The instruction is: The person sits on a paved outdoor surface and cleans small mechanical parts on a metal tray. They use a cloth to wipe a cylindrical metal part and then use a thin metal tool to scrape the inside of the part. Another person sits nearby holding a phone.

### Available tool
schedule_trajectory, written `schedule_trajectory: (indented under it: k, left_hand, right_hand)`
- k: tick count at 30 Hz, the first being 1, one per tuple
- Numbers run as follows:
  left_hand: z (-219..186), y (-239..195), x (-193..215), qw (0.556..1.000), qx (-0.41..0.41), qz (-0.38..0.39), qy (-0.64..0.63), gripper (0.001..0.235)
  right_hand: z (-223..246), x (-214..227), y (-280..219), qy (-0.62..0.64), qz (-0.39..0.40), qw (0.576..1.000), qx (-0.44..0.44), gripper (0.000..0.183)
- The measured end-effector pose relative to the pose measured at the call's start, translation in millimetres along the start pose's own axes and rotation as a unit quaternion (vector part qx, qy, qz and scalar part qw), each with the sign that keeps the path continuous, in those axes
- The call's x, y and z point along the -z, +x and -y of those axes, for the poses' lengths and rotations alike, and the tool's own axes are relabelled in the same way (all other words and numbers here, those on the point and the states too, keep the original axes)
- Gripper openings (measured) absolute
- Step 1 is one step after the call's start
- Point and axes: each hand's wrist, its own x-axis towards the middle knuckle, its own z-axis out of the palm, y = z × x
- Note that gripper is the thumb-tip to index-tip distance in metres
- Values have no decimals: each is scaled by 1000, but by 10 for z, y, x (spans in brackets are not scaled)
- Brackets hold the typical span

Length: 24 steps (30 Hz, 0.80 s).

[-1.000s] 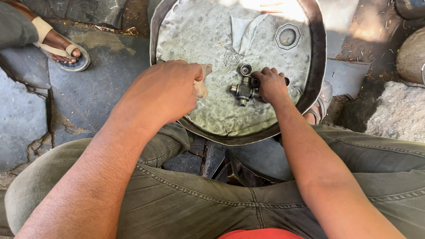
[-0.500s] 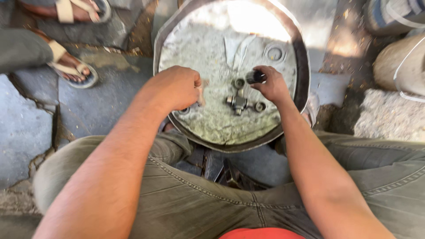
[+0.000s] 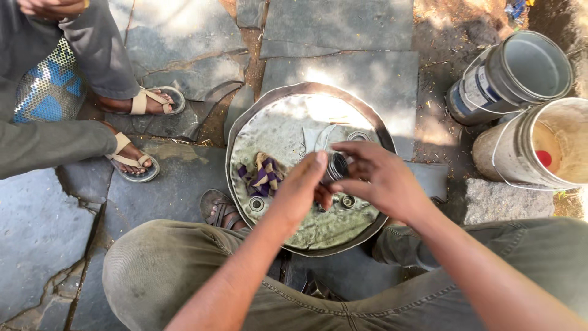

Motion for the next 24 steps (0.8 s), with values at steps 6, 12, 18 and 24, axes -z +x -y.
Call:
schedule_trajectory:
  k: [6, 12, 18, 24]
  left_hand:
    - [162, -66, -165, 999, -8, 23, -38, 51]
    - [110, -133, -232, 996, -72, 28, 36, 45]
    - [40, -165, -253, 994, -77, 48, 63, 47]
    - [25, -152, -236, 993, -70, 49, 85, 48]
  right_hand:
    - [-57, 128, -454, -113, -59, 990, 56, 31]
    - [-123, 8, -533, -69, -71, 992, 82, 25]
    - [-235, 22, -530, 24, -38, 999, 16, 20]
    - [-342, 62, -519, 162, 17, 987, -9, 17]
